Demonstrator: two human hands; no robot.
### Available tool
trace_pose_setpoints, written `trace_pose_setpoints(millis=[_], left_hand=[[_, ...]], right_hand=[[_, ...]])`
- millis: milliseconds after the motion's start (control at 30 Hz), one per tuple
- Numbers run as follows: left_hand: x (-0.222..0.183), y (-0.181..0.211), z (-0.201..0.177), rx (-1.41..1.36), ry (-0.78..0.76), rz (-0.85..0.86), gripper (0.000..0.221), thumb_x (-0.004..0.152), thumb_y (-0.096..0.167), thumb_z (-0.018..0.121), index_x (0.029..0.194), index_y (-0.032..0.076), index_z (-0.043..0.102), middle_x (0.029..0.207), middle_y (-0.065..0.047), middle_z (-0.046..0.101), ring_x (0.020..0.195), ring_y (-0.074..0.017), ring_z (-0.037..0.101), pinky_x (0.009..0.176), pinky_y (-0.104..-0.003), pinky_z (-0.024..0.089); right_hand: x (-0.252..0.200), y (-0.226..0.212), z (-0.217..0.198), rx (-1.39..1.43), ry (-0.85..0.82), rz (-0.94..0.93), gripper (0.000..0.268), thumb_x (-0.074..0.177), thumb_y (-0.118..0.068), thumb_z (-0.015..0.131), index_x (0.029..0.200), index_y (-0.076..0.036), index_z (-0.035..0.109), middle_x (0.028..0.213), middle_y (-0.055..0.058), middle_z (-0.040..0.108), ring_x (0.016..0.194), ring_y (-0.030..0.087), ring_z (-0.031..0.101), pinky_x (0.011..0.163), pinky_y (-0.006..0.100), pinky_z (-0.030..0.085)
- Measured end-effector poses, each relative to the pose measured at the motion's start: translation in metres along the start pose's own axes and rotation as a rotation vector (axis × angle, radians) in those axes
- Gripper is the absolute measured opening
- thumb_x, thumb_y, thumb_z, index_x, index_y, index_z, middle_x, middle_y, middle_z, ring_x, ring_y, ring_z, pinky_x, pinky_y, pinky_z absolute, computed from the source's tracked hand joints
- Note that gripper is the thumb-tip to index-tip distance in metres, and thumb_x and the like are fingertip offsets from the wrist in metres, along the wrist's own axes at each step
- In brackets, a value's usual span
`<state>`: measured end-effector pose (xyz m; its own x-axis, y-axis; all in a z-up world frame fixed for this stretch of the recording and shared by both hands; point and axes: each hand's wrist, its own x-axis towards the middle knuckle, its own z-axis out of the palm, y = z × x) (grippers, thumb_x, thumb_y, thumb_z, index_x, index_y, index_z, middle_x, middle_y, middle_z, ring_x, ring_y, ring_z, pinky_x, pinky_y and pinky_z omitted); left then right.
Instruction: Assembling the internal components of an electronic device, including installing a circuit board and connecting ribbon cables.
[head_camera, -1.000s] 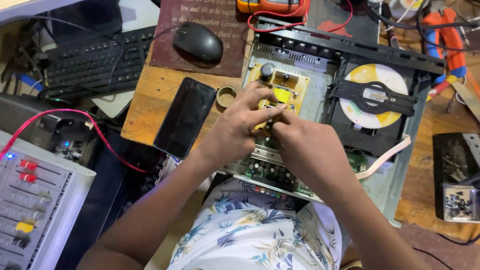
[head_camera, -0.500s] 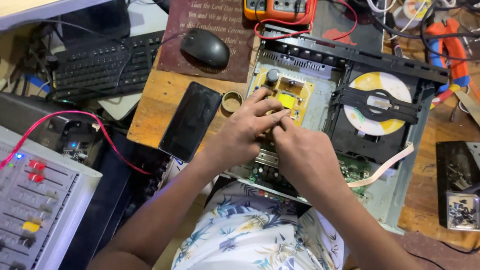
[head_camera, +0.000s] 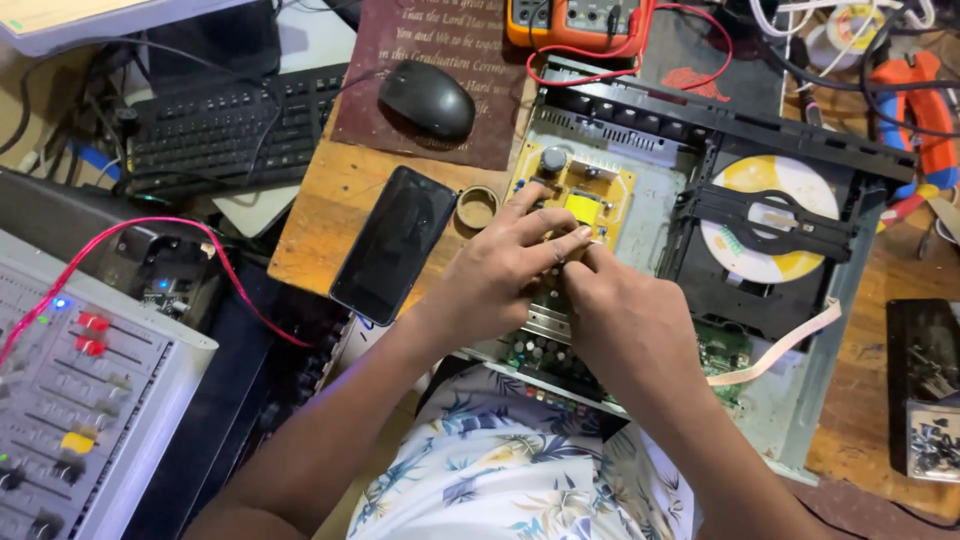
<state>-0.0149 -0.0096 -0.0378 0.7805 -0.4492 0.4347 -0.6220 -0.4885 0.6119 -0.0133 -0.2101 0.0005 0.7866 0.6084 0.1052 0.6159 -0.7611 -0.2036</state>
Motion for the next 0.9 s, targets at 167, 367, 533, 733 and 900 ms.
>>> trace_pose_setpoints(millis=[167, 367, 533, 733, 900], left_hand=[[-0.004, -0.006, -0.005, -0.055, -0.065, -0.032, 0.065, 0.090, -0.013, 0.061, 0.153, 0.004, 0.058, 0.150, -0.015, 0.058, 0.152, -0.0517, 0.041, 0.126, -0.063, 0.042], [-0.009, -0.009, 0.003, -0.028, -0.058, -0.051, 0.075, 0.086, -0.013, 0.061, 0.158, 0.008, 0.055, 0.157, -0.013, 0.057, 0.158, -0.0544, 0.037, 0.130, -0.064, 0.041], [-0.003, -0.004, -0.002, -0.074, -0.045, -0.080, 0.076, 0.082, -0.013, 0.057, 0.155, 0.008, 0.057, 0.151, -0.012, 0.058, 0.153, -0.0526, 0.040, 0.127, -0.062, 0.042], [0.000, -0.007, 0.002, -0.052, -0.036, -0.061, 0.074, 0.077, -0.016, 0.059, 0.148, 0.003, 0.061, 0.144, -0.012, 0.059, 0.147, -0.0483, 0.044, 0.124, -0.058, 0.045], [0.006, -0.010, -0.013, -0.111, -0.009, 0.000, 0.060, 0.079, -0.004, 0.089, 0.136, 0.007, 0.075, 0.128, -0.012, 0.068, 0.135, -0.0482, 0.054, 0.122, -0.061, 0.042]], right_hand=[[-0.004, -0.006, -0.003, 0.008, 0.031, -0.009, 0.014, 0.093, 0.002, 0.064, 0.106, -0.003, 0.066, 0.098, 0.012, 0.066, 0.063, 0.038, 0.066, 0.039, 0.049, 0.043], [0.001, -0.001, -0.004, 0.072, 0.013, 0.038, 0.005, 0.102, -0.017, 0.068, 0.102, -0.012, 0.070, 0.100, 0.005, 0.070, 0.069, 0.040, 0.069, 0.040, 0.055, 0.044], [0.001, -0.001, -0.002, 0.037, 0.045, 0.009, 0.002, 0.102, -0.010, 0.067, 0.104, -0.009, 0.068, 0.094, 0.005, 0.068, 0.067, 0.035, 0.068, 0.038, 0.049, 0.042], [0.003, -0.003, 0.004, -0.021, 0.064, -0.037, 0.015, 0.092, 0.001, 0.065, 0.106, -0.001, 0.068, 0.109, 0.012, 0.070, 0.059, 0.039, 0.067, 0.037, 0.048, 0.043], [0.003, 0.016, 0.004, 0.057, -0.019, -0.039, 0.008, 0.087, -0.015, 0.072, 0.095, -0.017, 0.072, 0.105, 0.001, 0.072, 0.074, 0.046, 0.076, 0.049, 0.059, 0.053]])
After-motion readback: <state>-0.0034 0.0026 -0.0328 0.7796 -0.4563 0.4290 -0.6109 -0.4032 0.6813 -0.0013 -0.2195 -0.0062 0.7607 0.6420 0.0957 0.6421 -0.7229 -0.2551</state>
